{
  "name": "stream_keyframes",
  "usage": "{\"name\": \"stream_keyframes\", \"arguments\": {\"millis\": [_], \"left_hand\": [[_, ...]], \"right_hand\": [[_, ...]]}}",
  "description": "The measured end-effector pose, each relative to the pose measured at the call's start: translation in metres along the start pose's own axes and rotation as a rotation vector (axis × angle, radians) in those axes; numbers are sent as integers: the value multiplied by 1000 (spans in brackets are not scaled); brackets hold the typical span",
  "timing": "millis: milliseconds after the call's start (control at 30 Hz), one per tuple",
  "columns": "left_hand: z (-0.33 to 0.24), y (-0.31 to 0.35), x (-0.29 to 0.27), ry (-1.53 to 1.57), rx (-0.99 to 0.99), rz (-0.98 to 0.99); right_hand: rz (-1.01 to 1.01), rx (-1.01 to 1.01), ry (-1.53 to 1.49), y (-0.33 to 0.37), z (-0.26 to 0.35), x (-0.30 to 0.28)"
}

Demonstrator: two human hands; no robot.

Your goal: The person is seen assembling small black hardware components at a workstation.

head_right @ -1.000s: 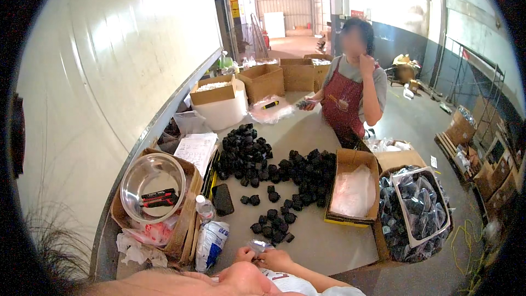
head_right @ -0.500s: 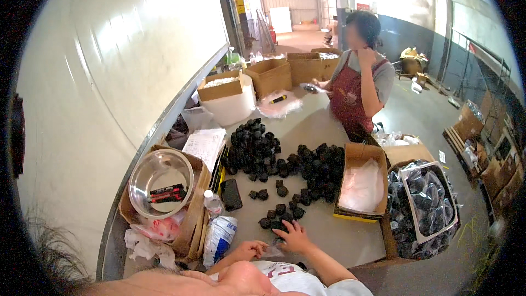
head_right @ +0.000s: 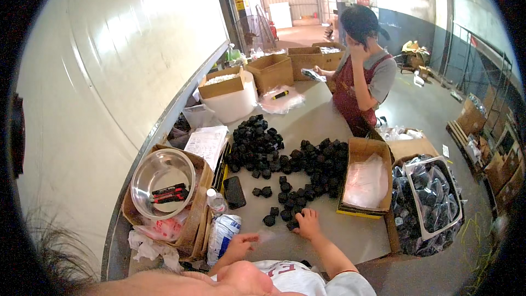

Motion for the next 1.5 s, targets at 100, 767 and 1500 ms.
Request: {"name": "stream_keyframes", "arguments": {"millis": [100, 767, 1500], "left_hand": [[-32, 7, -15, 18, 93, -133], [45, -20, 51, -69, -271, 247], [7, 5, 67, -519, 261, 247]], "right_hand": [[-12, -92, 213, 11, 19, -39], [190, -85, -867, 21, 112, -83], [626, -556, 465, 66, 135, -52]]}}
Point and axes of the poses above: each hand's wrist, its own y-axis away from the middle knuckle, its own x-axis out of the palm, z = x × y, the point moved 8 cm from there along -y, towards the middle knuckle, and after that the axes turned 10 degrees about y, right-handed, at the moved point
